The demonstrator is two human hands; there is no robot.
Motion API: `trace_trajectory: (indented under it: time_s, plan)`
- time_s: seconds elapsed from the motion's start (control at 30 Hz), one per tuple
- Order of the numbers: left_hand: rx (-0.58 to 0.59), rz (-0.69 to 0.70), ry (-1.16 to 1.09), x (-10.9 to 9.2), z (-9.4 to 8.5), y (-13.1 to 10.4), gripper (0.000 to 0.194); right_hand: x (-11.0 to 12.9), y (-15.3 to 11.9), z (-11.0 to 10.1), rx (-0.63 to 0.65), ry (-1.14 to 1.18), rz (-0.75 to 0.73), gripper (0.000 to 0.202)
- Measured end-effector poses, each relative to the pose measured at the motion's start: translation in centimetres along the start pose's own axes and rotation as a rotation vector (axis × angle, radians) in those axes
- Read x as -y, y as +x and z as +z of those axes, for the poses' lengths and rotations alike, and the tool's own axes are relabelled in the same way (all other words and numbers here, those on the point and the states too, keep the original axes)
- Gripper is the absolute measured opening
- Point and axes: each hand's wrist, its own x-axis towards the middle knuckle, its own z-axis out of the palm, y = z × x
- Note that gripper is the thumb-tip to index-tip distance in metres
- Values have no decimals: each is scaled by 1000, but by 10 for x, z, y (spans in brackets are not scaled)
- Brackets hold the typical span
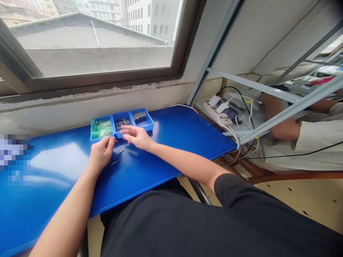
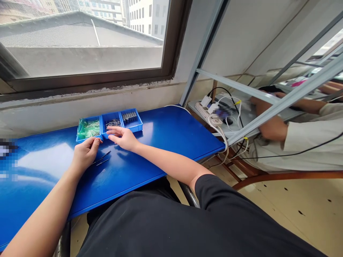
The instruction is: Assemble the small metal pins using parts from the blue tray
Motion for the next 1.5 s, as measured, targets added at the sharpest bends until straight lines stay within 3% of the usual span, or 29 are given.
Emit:
trace_trajectory:
  time_s: [0.1, 0.27, 0.37, 0.5, 0.63, 0.73, 0.97, 1.03, 1.13, 1.33, 1.5]
  plan:
    - [-8, -10, 3, -2, -1, -1, 34, 1, -6, 1, 144, -352, -193, 19]
    - [-29, -24, 1, -1, -1, -1, 33, 4, -11, 3, 457, -610, -414, 28]
    - [-37, -24, 7, -1, 0, -1, 33, 4, -11, 2, 535, -684, -438, 29]
    - [-116, -44, 50, -4, -2, 0, 30, 1, -9, -1, 537, -708, -453, 25]
    - [-323, -184, 108, -5, -10, 2, 24, 3, -9, -2, 514, -694, -445, 21]
    - [-378, -267, 102, 0, -14, 4, 23, 8, -11, -2, 510, -712, -412, 21]
    - [-508, -440, 74, 11, -16, 7, 41, 13, -11, -3, 499, -675, -367, 25]
    - [-497, -435, 52, 17, -16, 10, 46, 13, -10, -4, 507, -683, -368, 24]
    - [-372, -440, -19, 28, -14, 15, 41, 13, -10, -5, 511, -690, -375, 23]
    - [-357, -415, 18, 42, -9, 17, 41, 12, -10, -6, 520, -695, -378, 22]
    - [-337, -394, 3, 40, -11, 16, 39, 12, -11, -6, 509, -693, -381, 21]
